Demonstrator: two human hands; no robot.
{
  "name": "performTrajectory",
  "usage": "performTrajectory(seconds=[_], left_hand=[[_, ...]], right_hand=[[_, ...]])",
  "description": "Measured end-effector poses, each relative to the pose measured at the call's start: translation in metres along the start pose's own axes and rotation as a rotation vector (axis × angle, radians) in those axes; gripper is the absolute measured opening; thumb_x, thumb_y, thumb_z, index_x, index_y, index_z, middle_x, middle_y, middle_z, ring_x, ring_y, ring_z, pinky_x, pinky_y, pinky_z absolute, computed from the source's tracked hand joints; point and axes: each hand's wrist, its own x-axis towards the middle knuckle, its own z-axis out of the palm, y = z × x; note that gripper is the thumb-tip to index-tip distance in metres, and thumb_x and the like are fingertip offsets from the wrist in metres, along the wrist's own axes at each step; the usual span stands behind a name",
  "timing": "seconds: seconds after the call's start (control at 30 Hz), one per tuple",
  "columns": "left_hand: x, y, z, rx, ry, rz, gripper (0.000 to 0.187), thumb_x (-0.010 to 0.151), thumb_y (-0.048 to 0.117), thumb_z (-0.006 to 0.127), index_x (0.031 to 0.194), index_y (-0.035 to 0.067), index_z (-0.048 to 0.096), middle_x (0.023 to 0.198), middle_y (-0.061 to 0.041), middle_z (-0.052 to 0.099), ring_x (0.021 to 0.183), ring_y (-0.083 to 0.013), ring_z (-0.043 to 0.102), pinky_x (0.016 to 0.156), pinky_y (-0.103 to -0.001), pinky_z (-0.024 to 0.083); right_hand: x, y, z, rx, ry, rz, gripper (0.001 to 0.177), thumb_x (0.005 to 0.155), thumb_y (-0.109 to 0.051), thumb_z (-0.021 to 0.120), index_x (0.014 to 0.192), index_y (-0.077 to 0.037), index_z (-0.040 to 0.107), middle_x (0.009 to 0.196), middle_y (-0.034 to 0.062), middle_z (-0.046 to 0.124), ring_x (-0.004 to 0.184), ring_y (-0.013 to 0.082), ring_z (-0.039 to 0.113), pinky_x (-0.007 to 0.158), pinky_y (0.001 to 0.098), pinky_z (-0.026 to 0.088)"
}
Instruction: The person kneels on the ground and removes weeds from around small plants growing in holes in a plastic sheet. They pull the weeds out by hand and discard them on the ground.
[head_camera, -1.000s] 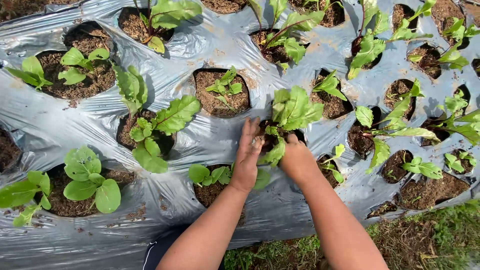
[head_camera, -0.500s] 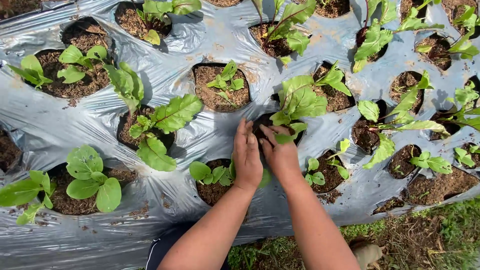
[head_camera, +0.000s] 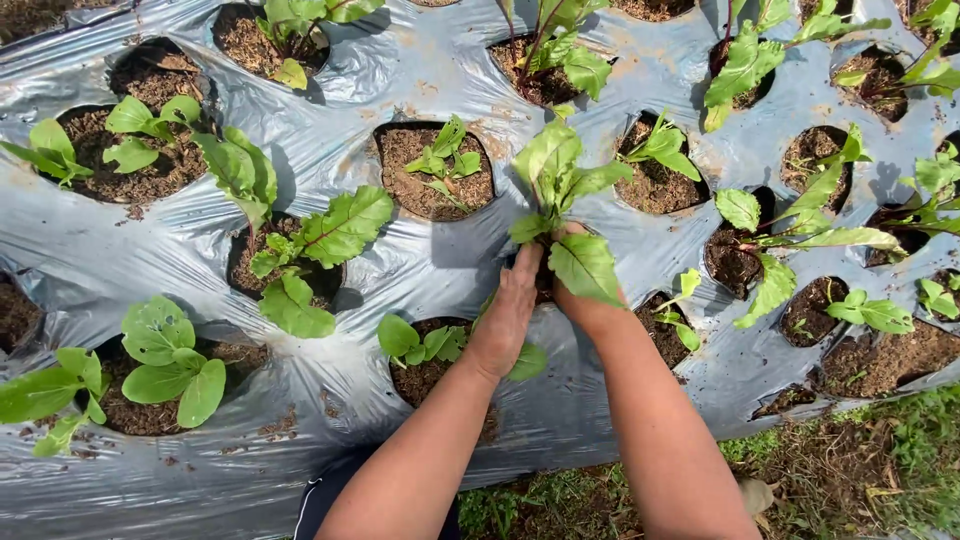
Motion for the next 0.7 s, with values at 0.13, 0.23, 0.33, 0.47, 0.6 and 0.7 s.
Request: performTrajectory(seconds=[0.13,0.23,0.33,0.47,0.6,0.7], left_hand=[[-0.005,0.032,0.009,0.153,0.113,0.07,0.078,0.107,0.062,0.022,0.165,0.013,0.006,0.171,-0.019,-0.004,0.156,-0.044,-0.01,0.127,-0.065,-0.005],[-0.004,0.026,0.005,0.097,0.139,0.068,0.073,0.11,0.057,0.021,0.166,0.013,0.004,0.171,-0.02,-0.008,0.155,-0.0454,-0.013,0.128,-0.062,-0.003],[-0.004,0.017,0.005,0.148,0.095,0.065,0.073,0.111,0.053,0.023,0.165,0.008,0.004,0.169,-0.026,-0.008,0.153,-0.05,-0.014,0.128,-0.066,-0.004],[-0.009,0.025,0.01,0.667,0.123,0.248,0.068,0.111,0.045,0.037,0.163,0.006,0.017,0.168,-0.027,0.007,0.153,-0.0556,0.002,0.127,-0.071,0.008],[-0.017,0.031,0.023,1.423,0.003,0.062,0.068,0.11,0.052,0.021,0.156,0.005,0.04,0.165,-0.025,0.025,0.153,-0.0473,0.02,0.122,-0.077,-0.002],[-0.02,0.018,0.022,1.481,-0.051,0.04,0.077,0.107,0.062,0.017,0.152,0.008,0.046,0.148,-0.021,0.053,0.144,-0.0404,0.044,0.12,-0.078,-0.006]], right_hand=[[0.011,0.003,0.016,0.05,-0.068,0.031,0.039,0.108,-0.035,0.039,0.137,-0.012,0.052,0.123,0.0184,0.063,0.128,0.0379,0.055,0.104,0.0552,0.049],[0.007,-0.004,0.048,0.152,0.021,-0.126,0.039,0.106,-0.03,0.047,0.139,-0.01,0.055,0.126,0.0193,0.062,0.126,0.041,0.055,0.104,0.0582,0.049],[0.014,0.006,0.075,0.31,0.162,-0.362,0.041,0.103,-0.023,0.059,0.141,-0.008,0.059,0.13,0.0207,0.062,0.123,0.0457,0.056,0.104,0.0626,0.049],[0.0,-0.001,0.054,-0.141,0.387,-0.388,0.053,0.099,-0.026,0.056,0.149,-0.009,0.056,0.13,0.0192,0.064,0.119,0.0391,0.061,0.106,0.0589,0.045],[-0.031,-0.054,-0.02,-0.129,0.051,0.023,0.054,0.099,-0.029,0.035,0.147,-0.023,0.06,0.094,0.0164,0.078,0.093,0.0416,0.074,0.086,0.0595,0.06],[-0.039,0.0,0.005,0.14,0.15,0.032,0.042,0.103,-0.019,0.048,0.141,-0.022,0.065,0.114,0.0025,0.068,0.103,0.0395,0.07,0.084,0.0512,0.062]])
